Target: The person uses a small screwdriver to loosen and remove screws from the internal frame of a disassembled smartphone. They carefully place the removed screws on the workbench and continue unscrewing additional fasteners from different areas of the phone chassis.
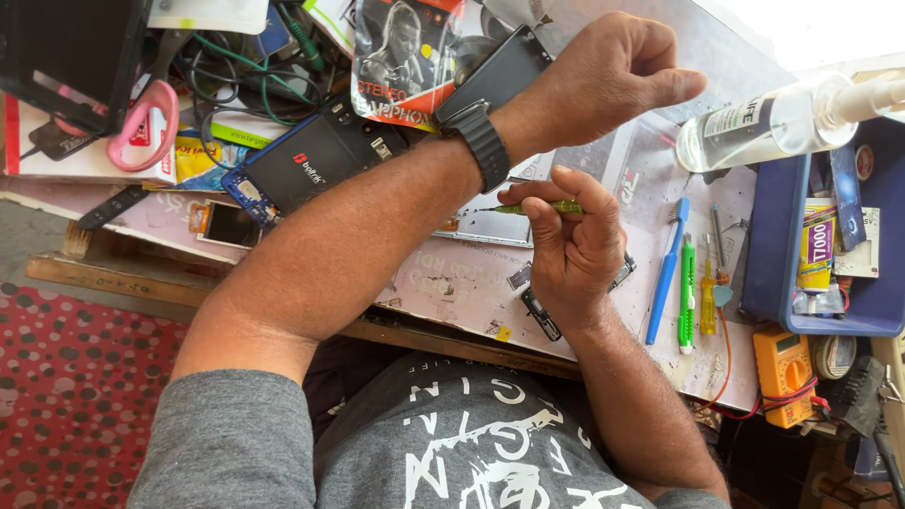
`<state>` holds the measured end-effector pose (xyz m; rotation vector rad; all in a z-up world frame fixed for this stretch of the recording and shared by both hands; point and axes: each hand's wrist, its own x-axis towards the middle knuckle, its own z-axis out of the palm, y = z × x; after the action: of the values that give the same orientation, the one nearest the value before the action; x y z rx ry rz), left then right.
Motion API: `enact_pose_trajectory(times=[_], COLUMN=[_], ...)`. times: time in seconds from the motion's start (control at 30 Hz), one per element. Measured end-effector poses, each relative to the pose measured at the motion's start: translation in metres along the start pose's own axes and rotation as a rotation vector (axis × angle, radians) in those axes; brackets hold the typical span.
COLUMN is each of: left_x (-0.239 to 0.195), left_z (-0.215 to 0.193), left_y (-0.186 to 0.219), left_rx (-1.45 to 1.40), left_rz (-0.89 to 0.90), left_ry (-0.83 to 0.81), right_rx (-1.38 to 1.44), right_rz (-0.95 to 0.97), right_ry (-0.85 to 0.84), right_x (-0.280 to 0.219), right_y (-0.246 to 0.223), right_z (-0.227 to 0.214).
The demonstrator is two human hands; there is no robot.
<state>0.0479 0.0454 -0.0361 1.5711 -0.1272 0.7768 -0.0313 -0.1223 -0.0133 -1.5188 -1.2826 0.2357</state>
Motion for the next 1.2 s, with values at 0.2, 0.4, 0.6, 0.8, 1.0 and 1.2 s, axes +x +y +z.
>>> enact_pose_trajectory(times=[0.2,0.4,0.6,0.8,1.0,1.2], left_x=[0.001,-0.005,-0.02,-0.028,-0.03,-0.03], left_z=[0.002,-0.004,-0.004,0.005,0.012,0.017], left_y=[0.007,0.029,0.036,0.046,0.056,0.064], left_rx=[0.051,0.089,0.143,0.198,0.244,0.209], left_rz=[0.011,-0.038,0.007,-0.152,-0.214,-0.284], left_ry=[-0.013,-0.174,-0.597,-0.792,-0.912,-0.93], right_rx=[-0.023,-0.042,-0.178,0.165,0.221,0.299], right_rz=[-0.027,-0.071,-0.043,0.068,0.09,0.117], right_ry=[-0.048,0.059,0.345,0.555,0.615,0.631], right_x=[0.0,-0.008,-0.039,-0.064,-0.071,-0.069], right_y=[0.002,-0.009,-0.016,-0.001,0.008,0.003], right_z=[0.0,-0.016,-0.073,-0.11,-0.113,-0.113])
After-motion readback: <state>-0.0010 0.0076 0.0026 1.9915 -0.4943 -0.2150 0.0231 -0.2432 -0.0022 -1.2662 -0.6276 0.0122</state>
